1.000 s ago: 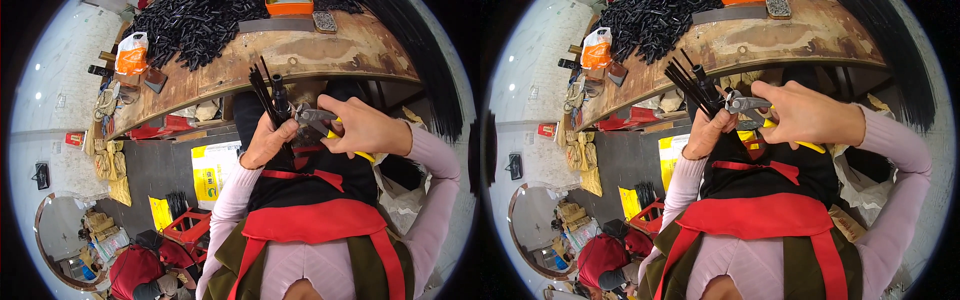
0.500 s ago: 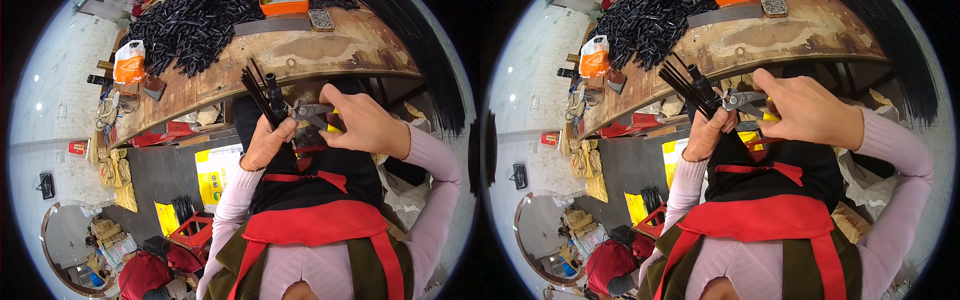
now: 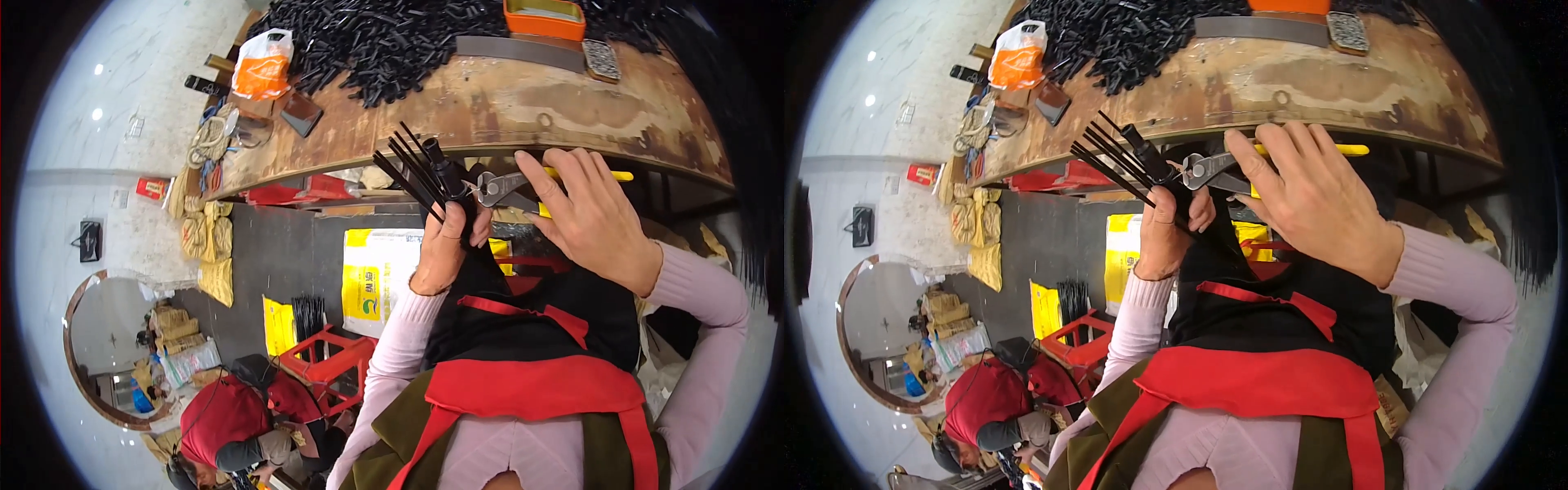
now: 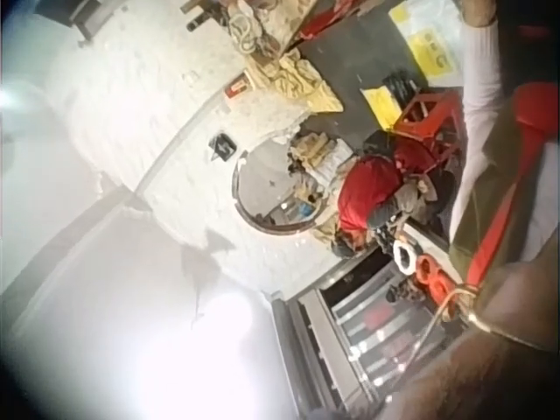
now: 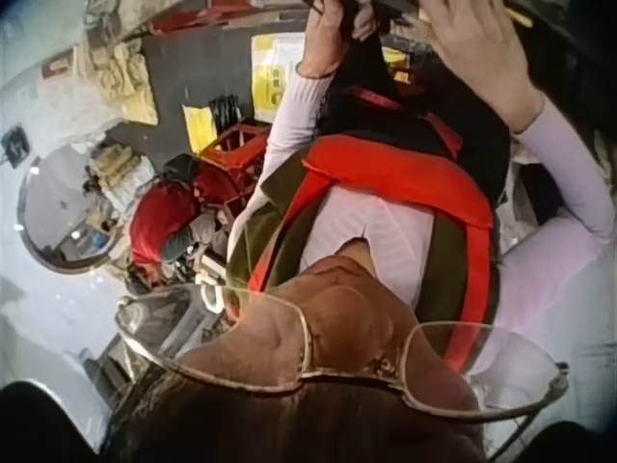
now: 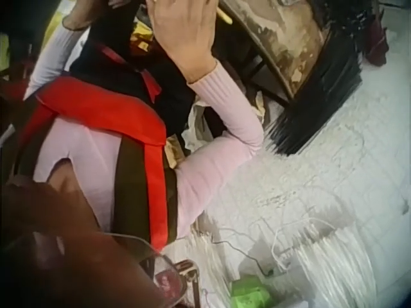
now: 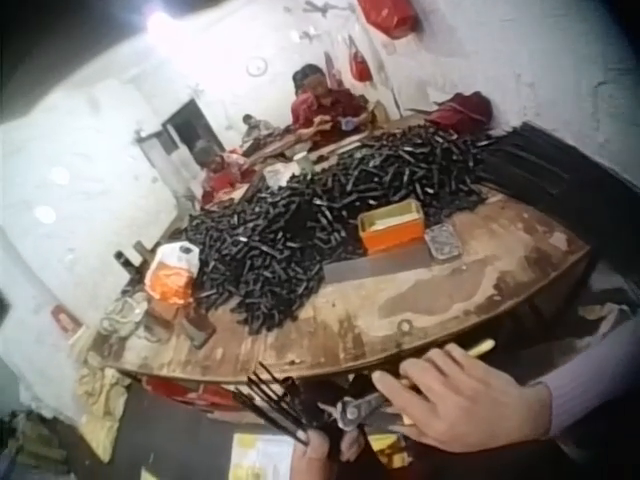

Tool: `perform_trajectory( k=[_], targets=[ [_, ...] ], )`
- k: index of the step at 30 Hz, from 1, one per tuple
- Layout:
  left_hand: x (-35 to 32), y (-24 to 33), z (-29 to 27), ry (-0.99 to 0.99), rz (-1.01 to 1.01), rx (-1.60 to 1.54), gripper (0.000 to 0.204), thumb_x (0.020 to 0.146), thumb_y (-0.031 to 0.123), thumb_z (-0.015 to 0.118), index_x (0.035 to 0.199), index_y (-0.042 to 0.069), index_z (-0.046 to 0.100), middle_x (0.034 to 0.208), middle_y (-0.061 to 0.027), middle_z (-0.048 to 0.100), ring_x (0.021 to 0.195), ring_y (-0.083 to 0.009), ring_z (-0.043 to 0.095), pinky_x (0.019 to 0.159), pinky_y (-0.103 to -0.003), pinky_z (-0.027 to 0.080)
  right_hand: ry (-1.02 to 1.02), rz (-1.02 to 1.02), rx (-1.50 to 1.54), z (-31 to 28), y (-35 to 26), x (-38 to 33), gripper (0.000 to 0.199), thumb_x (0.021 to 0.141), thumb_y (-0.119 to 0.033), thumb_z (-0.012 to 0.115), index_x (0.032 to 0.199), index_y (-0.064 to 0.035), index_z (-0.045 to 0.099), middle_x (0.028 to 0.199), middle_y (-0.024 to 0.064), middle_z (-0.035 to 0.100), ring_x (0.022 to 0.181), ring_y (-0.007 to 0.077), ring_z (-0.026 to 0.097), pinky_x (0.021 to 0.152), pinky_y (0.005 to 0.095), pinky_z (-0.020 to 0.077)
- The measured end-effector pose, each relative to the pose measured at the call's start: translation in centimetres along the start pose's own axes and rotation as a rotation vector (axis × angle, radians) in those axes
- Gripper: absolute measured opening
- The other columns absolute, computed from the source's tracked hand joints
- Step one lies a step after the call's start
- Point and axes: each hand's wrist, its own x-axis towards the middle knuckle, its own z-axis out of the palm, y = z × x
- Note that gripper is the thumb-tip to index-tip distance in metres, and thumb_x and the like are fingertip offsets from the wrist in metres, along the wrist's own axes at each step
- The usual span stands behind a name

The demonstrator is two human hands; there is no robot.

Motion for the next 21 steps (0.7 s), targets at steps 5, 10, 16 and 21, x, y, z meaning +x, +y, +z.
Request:
perform_trajectory(
  k=[5,10,16,21],
  targets=[
    [-0.3,0.5,-2.5,-0.069,-0.014,-0.058,0.052,0.096,0.056,0.047,0.106,0.005,0.047,0.068,-0.0024,0.041,0.056,-0.0118,0.037,0.052,-0.026,0.032,0.020,-0.028,0.080,2.1,-0.4,1.5,0.077,0.071,-0.012,0.076,0.140,0.0011,0.043,0.112,0.0177,0.049,0.097,0.0340,0.052,0.086,0.0432,0.0442],
    [0.2,0.5,-4.7,-0.214,-0.045,-0.092,0.058,0.092,0.063,0.049,0.101,0.006,0.046,0.065,-0.0017,0.039,0.055,-0.0109,0.035,0.051,-0.025,0.031,0.017,-0.041,0.163,4.0,0.1,2.3,0.077,0.071,-0.013,0.076,0.140,0.0013,0.044,0.113,0.0171,0.048,0.097,0.0340,0.052,0.085,0.0434,0.0443],
    [0.5,0.2,-4.6,-0.123,-0.069,-0.150,0.055,0.090,0.061,0.054,0.100,0.008,0.046,0.066,-0.0008,0.040,0.055,-0.0105,0.035,0.052,-0.025,0.031,0.015,-0.052,0.122,4.1,0.5,2.8,0.076,0.072,-0.016,0.076,0.139,0.0013,0.045,0.112,0.0174,0.048,0.096,0.0344,0.052,0.085,0.0439,0.0446],
    [0.3,0.6,-2.5,0.036,-0.015,0.002,0.053,0.091,0.063,0.048,0.098,0.011,0.048,0.063,0.0037,0.036,0.049,-0.0071,0.030,0.047,-0.023,0.028,0.021,-0.053,0.075,3.3,-0.2,2.3,0.075,0.072,-0.017,0.075,0.139,0.0013,0.045,0.112,0.0177,0.049,0.096,0.0342,0.053,0.086,0.0438,0.0450]
  ],
)
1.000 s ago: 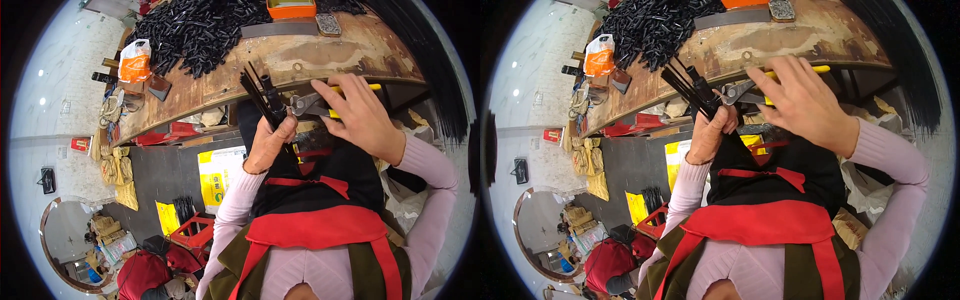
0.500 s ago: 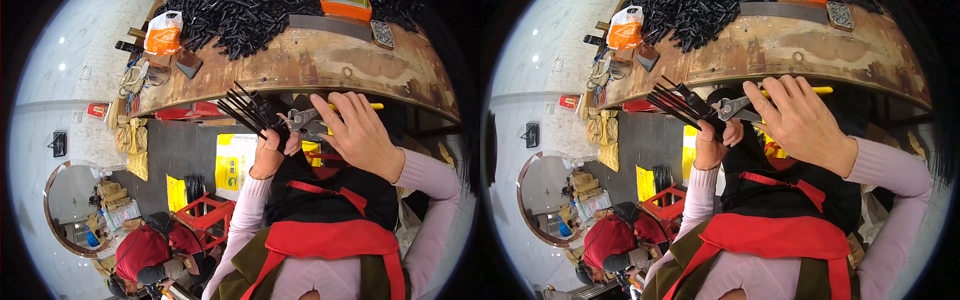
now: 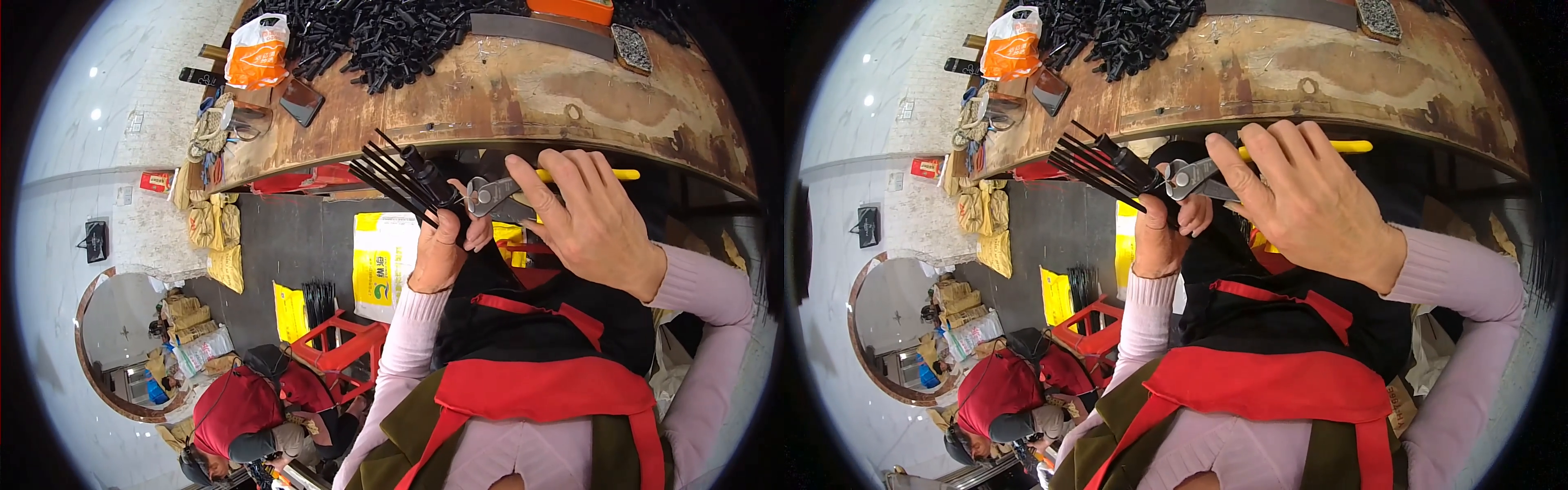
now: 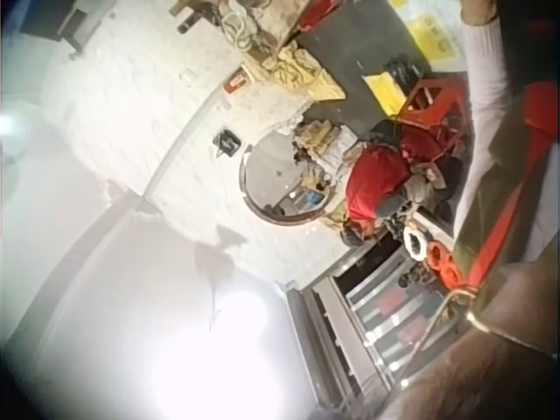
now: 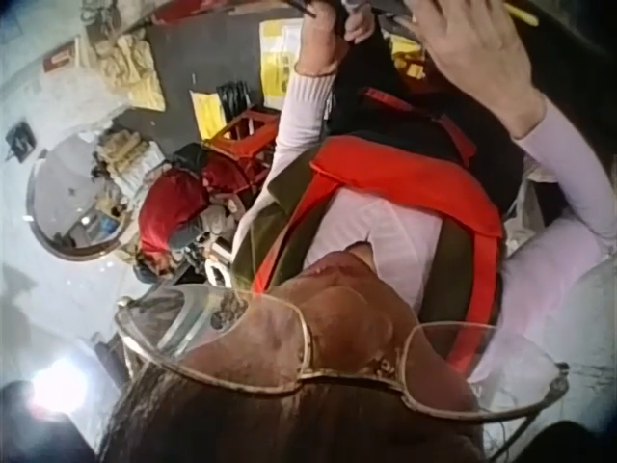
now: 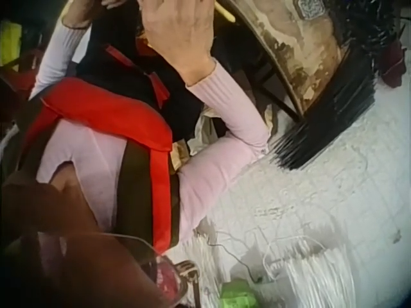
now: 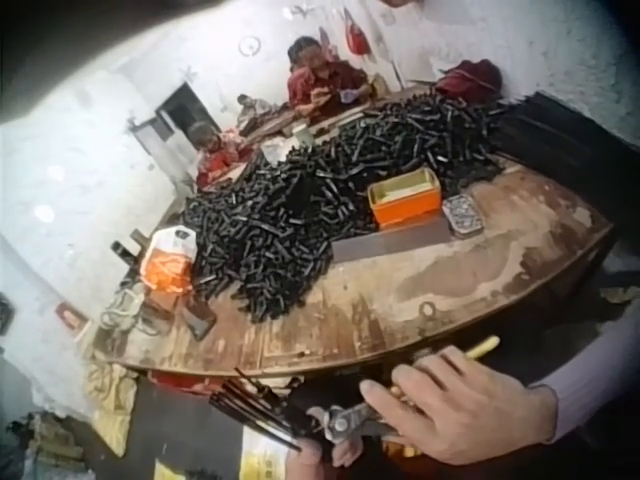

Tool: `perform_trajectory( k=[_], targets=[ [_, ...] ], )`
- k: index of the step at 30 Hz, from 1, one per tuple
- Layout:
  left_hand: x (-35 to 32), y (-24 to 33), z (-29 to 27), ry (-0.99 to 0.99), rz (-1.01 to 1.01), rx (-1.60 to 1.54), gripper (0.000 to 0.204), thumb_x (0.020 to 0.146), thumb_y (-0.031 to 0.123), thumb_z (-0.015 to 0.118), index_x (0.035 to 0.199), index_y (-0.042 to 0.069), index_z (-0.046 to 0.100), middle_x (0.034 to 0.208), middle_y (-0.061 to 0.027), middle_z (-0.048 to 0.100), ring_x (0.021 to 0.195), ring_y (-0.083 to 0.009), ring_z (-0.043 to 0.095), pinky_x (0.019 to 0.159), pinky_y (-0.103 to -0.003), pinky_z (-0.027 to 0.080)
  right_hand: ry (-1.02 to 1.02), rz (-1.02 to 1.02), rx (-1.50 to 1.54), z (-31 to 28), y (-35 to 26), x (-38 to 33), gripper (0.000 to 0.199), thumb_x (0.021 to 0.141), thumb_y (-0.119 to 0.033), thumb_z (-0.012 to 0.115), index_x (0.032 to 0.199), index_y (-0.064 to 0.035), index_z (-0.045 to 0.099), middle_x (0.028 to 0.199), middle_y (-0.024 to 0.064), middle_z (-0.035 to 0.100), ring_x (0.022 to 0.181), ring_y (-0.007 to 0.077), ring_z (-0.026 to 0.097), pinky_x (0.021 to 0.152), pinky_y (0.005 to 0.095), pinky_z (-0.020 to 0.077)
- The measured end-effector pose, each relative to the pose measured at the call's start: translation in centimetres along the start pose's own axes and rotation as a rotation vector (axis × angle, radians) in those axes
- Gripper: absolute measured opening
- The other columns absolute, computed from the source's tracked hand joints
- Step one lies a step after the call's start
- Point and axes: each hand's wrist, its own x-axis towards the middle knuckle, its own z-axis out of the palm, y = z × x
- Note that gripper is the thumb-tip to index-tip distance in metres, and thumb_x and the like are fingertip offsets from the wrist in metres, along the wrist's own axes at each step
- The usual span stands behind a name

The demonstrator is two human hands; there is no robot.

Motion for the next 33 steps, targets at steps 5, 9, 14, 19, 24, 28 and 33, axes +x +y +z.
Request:
perform_trajectory(
  k=[5,9,14,19,24,28,33],
  targets=[
    [-0.5,-0.3,-0.7,-0.117,-0.003,-0.088,0.049,0.092,0.057,0.054,0.100,0.009,0.048,0.064,0.0013,0.039,0.052,-0.0089,0.033,0.049,-0.024,0.029,0.026,-0.013,-0.038,-0.6,-0.3,-0.3,0.073,0.072,-0.018,0.075,0.137,0.0007,0.047,0.112,0.0166,0.049,0.098,0.0331,0.053,0.086,0.0430,0.0457],
    [-0.7,-0.4,0.7,-0.008,0.013,-0.085,0.043,0.092,0.045,0.064,0.100,0.006,0.048,0.065,-0.0003,0.042,0.055,-0.0102,0.036,0.050,-0.025,0.029,0.029,-0.021,-0.118,-1.8,-0.3,-0.8,0.072,0.072,-0.017,0.074,0.137,0.0002,0.047,0.111,0.0160,0.050,0.097,0.0327,0.053,0.085,0.0423,0.0460],
    [-0.5,-0.5,0.9,-0.104,0.002,-0.079,0.028,0.089,0.022,0.071,0.091,0.005,0.049,0.065,-0.0001,0.046,0.053,-0.0089,0.041,0.049,-0.024,0.033,-0.206,-0.096,-0.009,-4.6,0.5,-1.1,0.057,0.077,-0.010,0.074,0.128,-0.0022,0.052,0.089,0.0107,0.060,0.069,0.0244,0.063,0.062,0.0317,0.0522],
    [-1.7,-0.3,1.8,-0.163,-0.129,0.042,0.013,0.086,0.003,0.062,0.093,0.003,0.052,0.067,-0.0006,0.052,0.056,-0.0070,0.046,0.050,-0.022,0.035,-0.965,0.808,1.577,-6.1,-0.6,-1.1,0.042,0.079,-0.007,0.076,0.111,-0.0013,0.048,0.061,0.0052,0.053,0.049,0.0103,0.056,0.048,0.0266,0.0430],
    [-1.7,-0.5,3.1,-0.113,-0.098,-0.019,0.029,0.090,0.021,0.072,0.105,0.005,0.052,0.071,0.0023,0.050,0.058,-0.0065,0.046,0.052,-0.022,0.035,-0.186,0.365,0.594,-5.5,-1.1,-4.3,0.044,0.078,-0.011,0.073,0.114,-0.0010,0.049,0.065,0.0052,0.054,0.058,0.0133,0.055,0.055,0.0301,0.0429],
    [-0.9,0.3,5.0,-0.023,0.005,0.030,0.049,0.086,0.022,0.076,0.125,0.004,0.053,0.072,0.0036,0.048,0.058,-0.0050,0.044,0.050,-0.021,0.033,0.095,-0.060,0.022,-5.2,0.2,-4.1,0.049,0.079,-0.004,0.070,0.123,-0.0003,0.048,0.066,0.0072,0.057,0.062,0.0170,0.063,0.059,0.0316,0.0489],
    [-1.2,-0.2,3.8,-0.186,-0.046,-0.025,0.057,0.086,0.026,0.076,0.130,0.001,0.052,0.069,0.0043,0.049,0.054,-0.0045,0.044,0.049,-0.020,0.033,-0.807,0.804,1.512,-8.1,-0.7,-3.6,0.043,0.079,0.006,0.065,0.118,0.0010,0.047,0.064,0.0056,0.056,0.044,0.0171,0.059,0.040,0.0280,0.0433]
  ],
)
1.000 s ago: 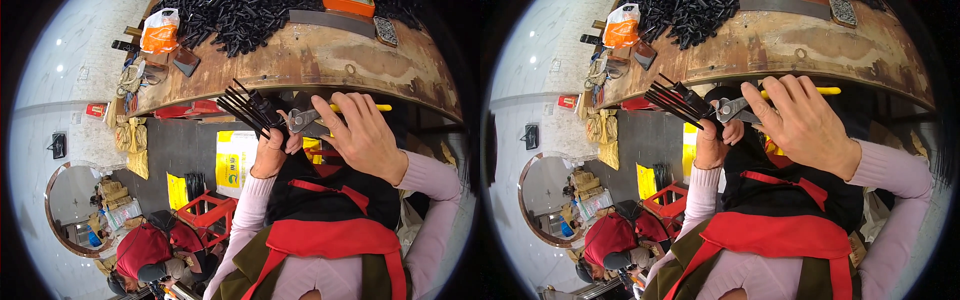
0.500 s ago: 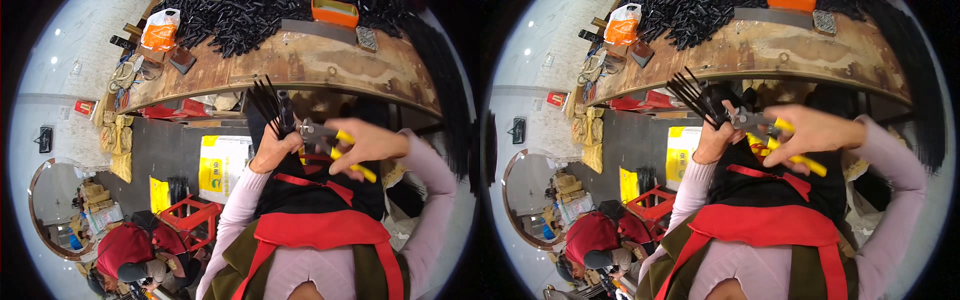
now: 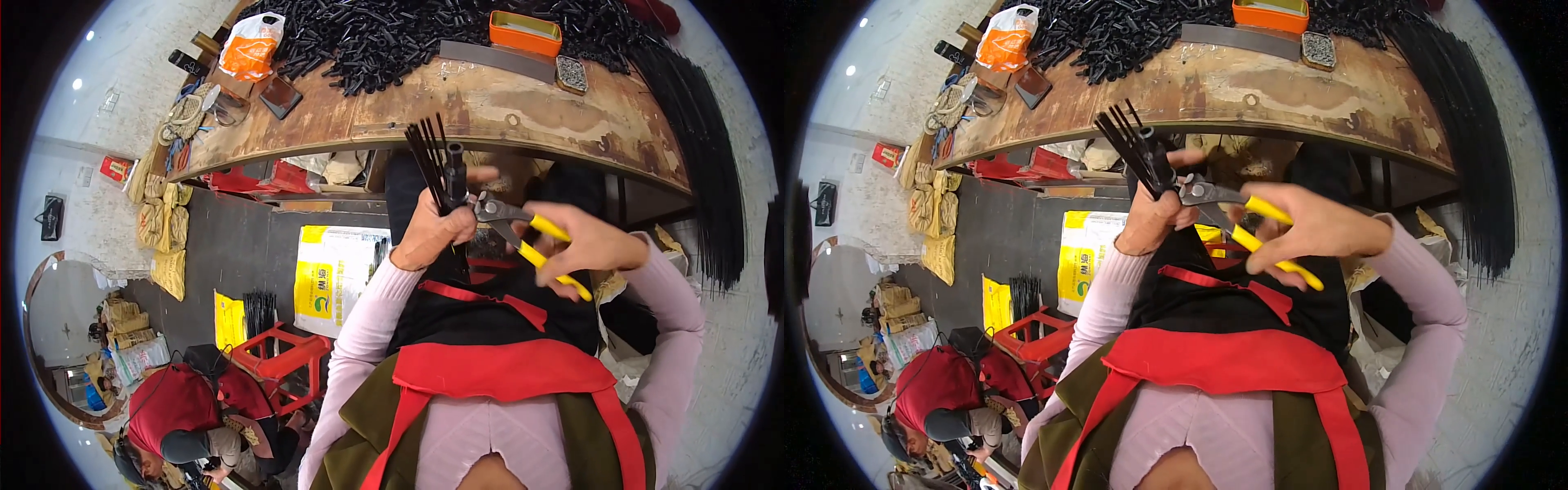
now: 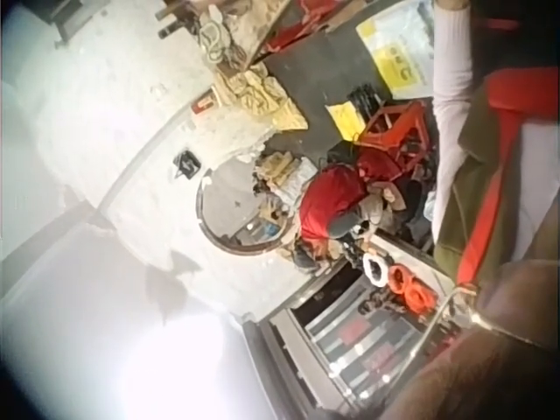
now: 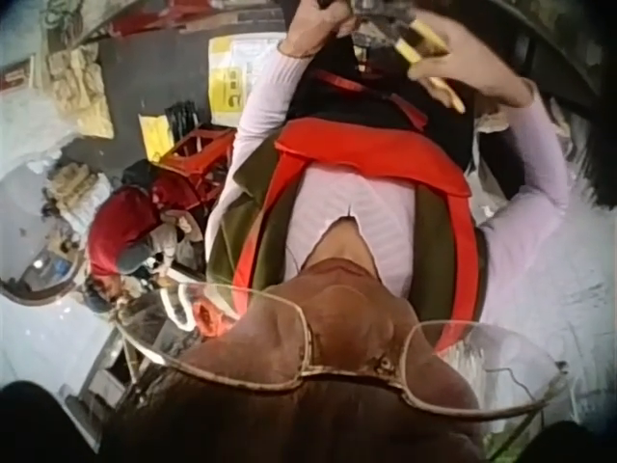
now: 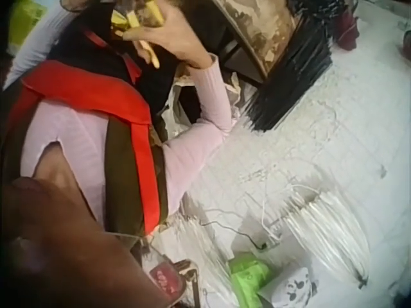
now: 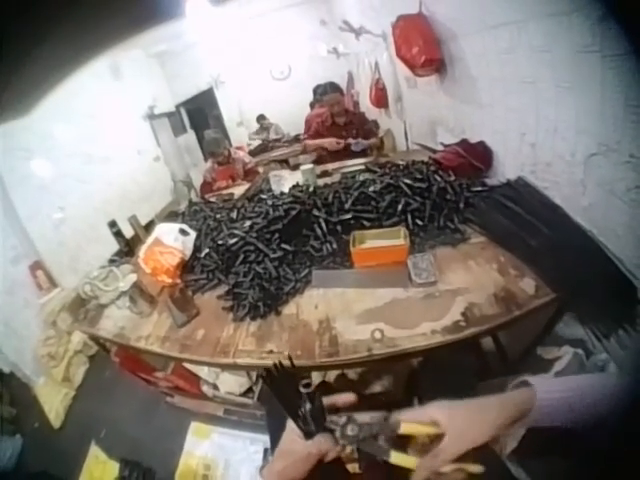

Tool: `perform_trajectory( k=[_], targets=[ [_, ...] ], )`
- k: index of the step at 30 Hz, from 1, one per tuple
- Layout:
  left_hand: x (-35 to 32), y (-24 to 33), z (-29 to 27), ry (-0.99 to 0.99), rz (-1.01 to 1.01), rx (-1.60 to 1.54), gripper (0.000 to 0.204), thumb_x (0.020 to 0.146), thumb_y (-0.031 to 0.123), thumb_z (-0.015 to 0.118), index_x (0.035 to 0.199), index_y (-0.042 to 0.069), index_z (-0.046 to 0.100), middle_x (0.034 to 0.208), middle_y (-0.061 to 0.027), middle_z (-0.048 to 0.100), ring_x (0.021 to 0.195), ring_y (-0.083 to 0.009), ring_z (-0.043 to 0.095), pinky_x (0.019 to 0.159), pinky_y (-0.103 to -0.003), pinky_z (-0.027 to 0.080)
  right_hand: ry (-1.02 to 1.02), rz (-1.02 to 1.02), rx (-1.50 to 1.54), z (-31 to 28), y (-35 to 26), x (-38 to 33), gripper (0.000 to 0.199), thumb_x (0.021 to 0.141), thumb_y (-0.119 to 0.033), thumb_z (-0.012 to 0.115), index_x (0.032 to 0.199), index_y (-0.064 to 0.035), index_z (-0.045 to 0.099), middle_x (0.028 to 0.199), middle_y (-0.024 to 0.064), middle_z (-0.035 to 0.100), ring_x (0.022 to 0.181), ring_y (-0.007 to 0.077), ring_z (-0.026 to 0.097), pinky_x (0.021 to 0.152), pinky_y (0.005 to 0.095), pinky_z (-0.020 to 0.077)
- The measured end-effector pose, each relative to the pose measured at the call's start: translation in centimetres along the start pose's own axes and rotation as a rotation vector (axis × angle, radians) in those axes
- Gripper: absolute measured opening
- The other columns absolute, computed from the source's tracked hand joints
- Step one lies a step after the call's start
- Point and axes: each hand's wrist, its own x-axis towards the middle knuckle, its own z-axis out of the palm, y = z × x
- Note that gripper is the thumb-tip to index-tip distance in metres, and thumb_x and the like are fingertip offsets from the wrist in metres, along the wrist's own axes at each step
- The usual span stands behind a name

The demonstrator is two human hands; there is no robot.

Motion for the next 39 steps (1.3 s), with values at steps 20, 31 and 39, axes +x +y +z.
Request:
perform_trajectory(
  k=[20,31,39],
  targets=[
    [1.2,2.4,0.9,-0.140,-0.068,0.285,0.046,0.092,0.036,0.068,0.117,-0.001,0.061,0.067,0.0032,0.050,0.063,-0.0058,0.046,0.059,-0.022,0.037,0.688,-0.545,-0.910,0.2,4.1,-0.8,0.041,0.085,-0.011,0.066,0.120,0.0006,0.049,0.103,0.0154,0.060,0.094,0.0224,0.063,0.072,0.0347,0.0493],
    [1.5,2.7,0.9,-0.270,-0.126,0.311,0.052,0.087,0.039,0.073,0.120,0.000,0.062,0.072,0.0043,0.053,0.066,-0.0049,0.048,0.059,-0.021,0.038,0.007,0.017,-0.112,-1.7,3.2,-1.7,0.045,0.076,-0.006,0.066,0.117,-0.0036,0.048,0.079,0.0080,0.063,0.067,0.0128,0.064,0.056,0.0268,0.0465],
    [1.3,2.5,1.5,-0.168,-0.131,0.273,0.039,0.093,0.020,0.067,0.123,-0.001,0.054,0.073,0.0023,0.054,0.067,-0.0050,0.048,0.060,-0.021,0.040,0.465,-0.270,-0.859,-1.3,3.2,-0.8,0.032,0.091,-0.014,0.062,0.118,0.0038,0.055,0.084,0.0157,0.064,0.077,0.0249,0.066,0.073,0.0324,0.0503]
  ],
)
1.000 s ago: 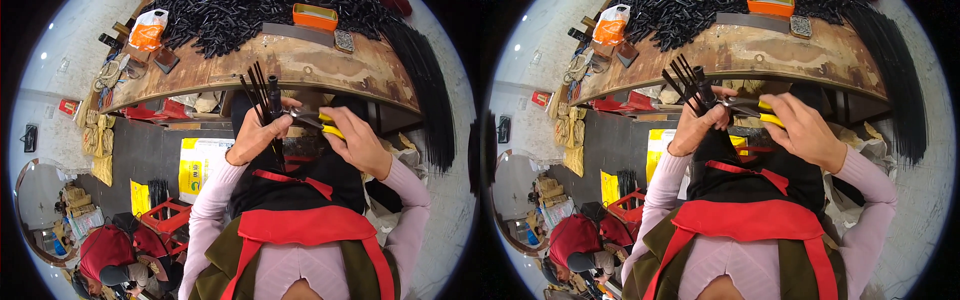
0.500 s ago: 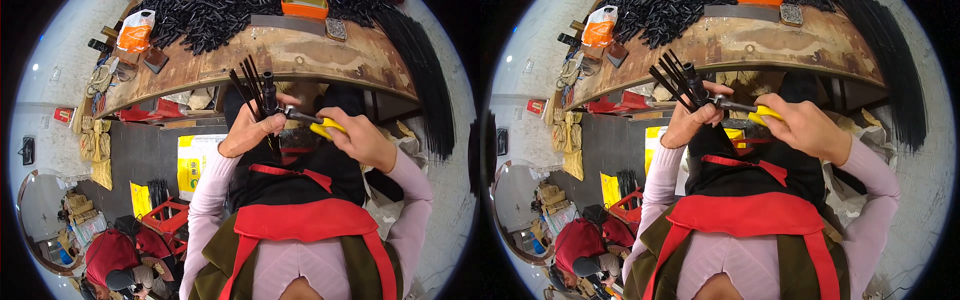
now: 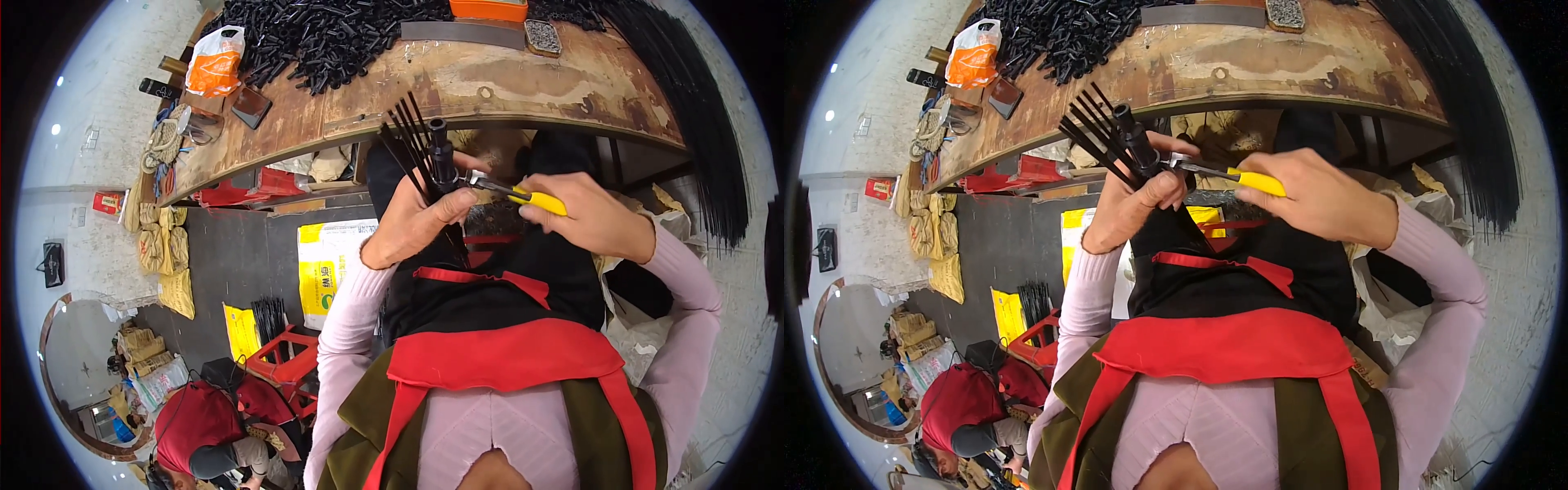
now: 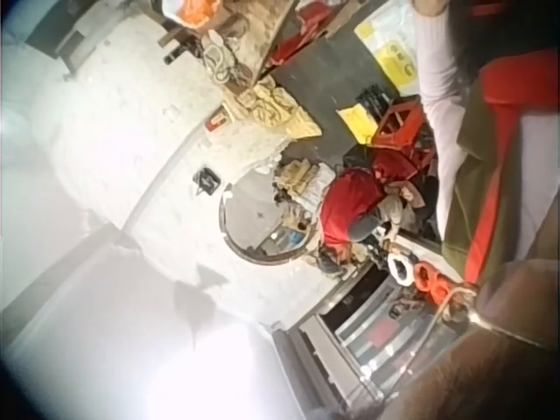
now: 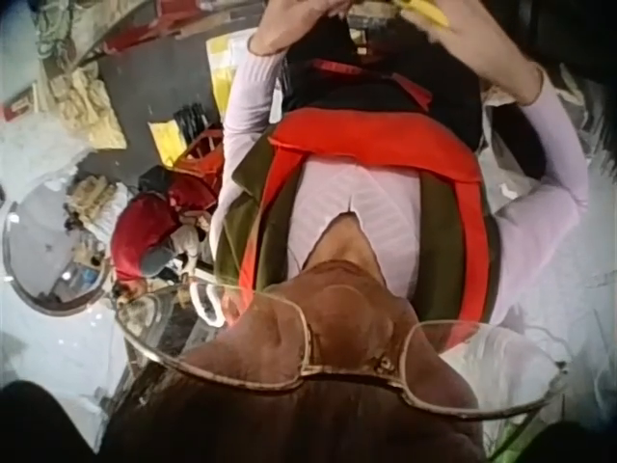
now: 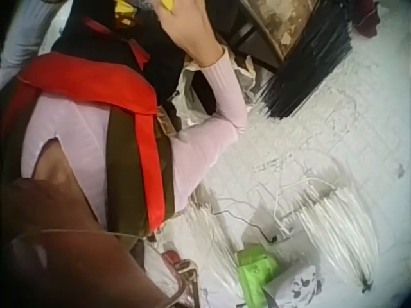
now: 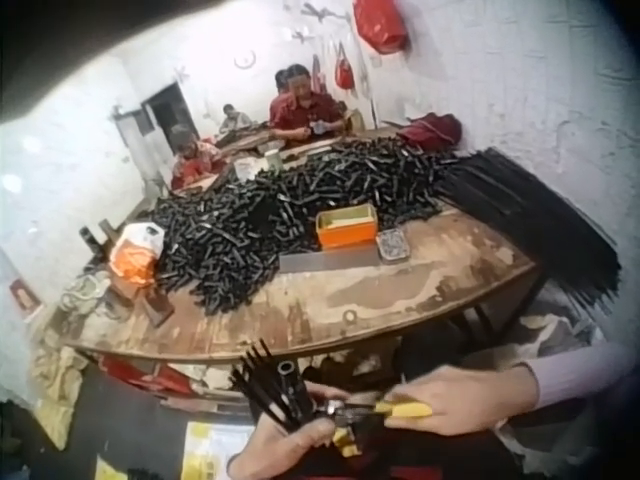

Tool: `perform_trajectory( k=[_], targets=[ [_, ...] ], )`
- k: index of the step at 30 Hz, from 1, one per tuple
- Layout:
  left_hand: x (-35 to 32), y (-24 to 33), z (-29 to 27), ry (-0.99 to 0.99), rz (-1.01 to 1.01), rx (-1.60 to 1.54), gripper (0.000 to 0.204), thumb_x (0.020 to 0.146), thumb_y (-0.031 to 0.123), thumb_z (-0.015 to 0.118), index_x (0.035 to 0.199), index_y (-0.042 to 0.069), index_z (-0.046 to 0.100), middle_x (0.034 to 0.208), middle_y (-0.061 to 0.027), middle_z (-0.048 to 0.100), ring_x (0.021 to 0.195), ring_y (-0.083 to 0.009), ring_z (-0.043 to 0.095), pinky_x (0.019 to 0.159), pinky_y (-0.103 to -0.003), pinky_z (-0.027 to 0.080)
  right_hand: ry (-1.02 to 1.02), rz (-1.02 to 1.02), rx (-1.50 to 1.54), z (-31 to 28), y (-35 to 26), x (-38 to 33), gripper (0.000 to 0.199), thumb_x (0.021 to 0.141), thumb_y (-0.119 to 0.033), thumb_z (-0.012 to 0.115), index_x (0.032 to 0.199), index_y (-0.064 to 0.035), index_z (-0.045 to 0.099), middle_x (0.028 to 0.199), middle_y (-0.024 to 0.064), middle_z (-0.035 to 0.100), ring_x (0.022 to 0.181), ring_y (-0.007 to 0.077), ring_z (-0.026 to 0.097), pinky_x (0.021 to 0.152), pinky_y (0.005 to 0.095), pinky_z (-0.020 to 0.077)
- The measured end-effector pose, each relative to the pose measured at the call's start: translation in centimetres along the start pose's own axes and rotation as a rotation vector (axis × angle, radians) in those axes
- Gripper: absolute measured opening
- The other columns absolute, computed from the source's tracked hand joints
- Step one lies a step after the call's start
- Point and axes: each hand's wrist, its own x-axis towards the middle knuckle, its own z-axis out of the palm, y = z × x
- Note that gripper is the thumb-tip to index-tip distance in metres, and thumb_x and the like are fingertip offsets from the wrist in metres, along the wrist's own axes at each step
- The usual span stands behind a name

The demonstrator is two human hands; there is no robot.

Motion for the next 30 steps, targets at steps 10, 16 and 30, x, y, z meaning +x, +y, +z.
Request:
perform_trajectory(
  k=[10,16,30],
  targets=[
    [0.3,-0.5,-0.2,0.047,-0.008,-0.033,0.032,0.093,0.019,0.068,0.113,0.001,0.050,0.074,0.0010,0.054,0.065,-0.0065,0.050,0.059,-0.023,0.042,-0.002,0.071,0.295,1.0,-0.8,0.0,0.021,0.099,-0.014,0.051,0.105,0.0052,0.054,0.082,0.0120,0.068,0.079,0.0211,0.068,0.076,0.0319,0.0501],
    [-0.2,-0.2,0.1,0.034,-0.015,0.015,0.031,0.092,0.018,0.070,0.112,0.002,0.051,0.075,0.0013,0.056,0.066,-0.0055,0.050,0.058,-0.022,0.041,-0.169,0.181,0.390,0.1,-2.0,-0.1,0.020,0.100,-0.018,0.050,0.101,0.0019,0.053,0.081,0.0091,0.068,0.078,0.0178,0.068,0.072,0.0315,0.0490],
    [-0.5,0.6,0.3,-0.026,-0.057,0.060,0.026,0.088,0.014,0.074,0.106,0.002,0.058,0.090,0.0012,0.056,0.080,-0.0074,0.048,0.070,-0.025,0.042,-0.273,0.335,0.476,-1.4,-3.6,-0.7,0.026,0.101,-0.025,0.052,0.093,-0.0003,0.055,0.069,0.0059,0.062,0.062,0.0126,0.060,0.058,0.0286,0.0447]
  ],
)
